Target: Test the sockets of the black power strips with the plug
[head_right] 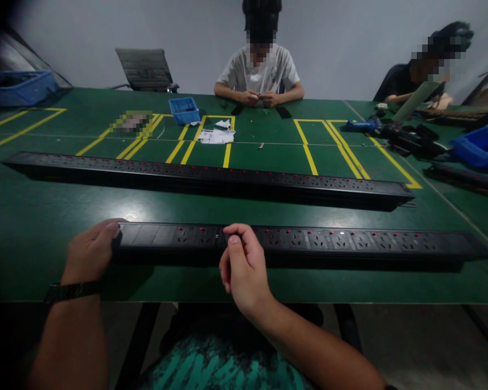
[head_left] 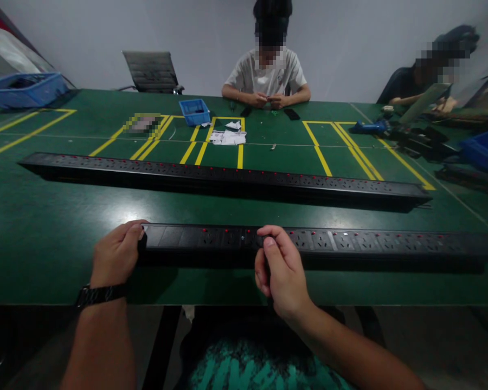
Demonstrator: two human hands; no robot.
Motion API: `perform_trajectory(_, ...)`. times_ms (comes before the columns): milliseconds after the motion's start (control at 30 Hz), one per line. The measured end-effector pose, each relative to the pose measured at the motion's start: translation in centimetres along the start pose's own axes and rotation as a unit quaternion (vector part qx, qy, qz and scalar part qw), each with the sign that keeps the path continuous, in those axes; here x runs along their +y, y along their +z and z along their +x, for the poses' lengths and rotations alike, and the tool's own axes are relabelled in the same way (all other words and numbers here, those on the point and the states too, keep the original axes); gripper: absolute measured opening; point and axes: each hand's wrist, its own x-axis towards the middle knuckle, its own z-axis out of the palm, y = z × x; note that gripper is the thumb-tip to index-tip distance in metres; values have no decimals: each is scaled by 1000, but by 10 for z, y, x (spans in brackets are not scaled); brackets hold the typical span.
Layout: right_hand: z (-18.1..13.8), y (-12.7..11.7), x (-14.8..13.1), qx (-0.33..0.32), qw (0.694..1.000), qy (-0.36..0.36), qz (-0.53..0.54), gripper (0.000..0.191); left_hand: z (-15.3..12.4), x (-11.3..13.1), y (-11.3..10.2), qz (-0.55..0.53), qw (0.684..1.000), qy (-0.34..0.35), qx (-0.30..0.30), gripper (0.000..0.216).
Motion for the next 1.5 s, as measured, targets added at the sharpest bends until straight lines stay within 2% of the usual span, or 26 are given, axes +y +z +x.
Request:
perform_trajectory(200,5,14,20,19,1000,9,-18,23,1,-4,2,-7,1000,15,12,35)
perform_trajectory(433,6,22,17,60,997,0,-39,24,0,-1,1,-12,1000,13,8,35)
perform_trajectory(600,3,23,17,50,998,19,-42,24,0,-2,1,-9,1000,11,9,35)
perform_trajectory(733,7,20,16,66,997,0,-43,23,0,0,0,-6,1000,10,8,35)
perform_trajectory(1367,4,19,17,38,999,11,-24,25,1,-4,1,-10,1000,8,11,36)
perform_trajectory(1500,8,12,15,28,999,34,20,25,1,-2,1,-1,1000,15,14,37)
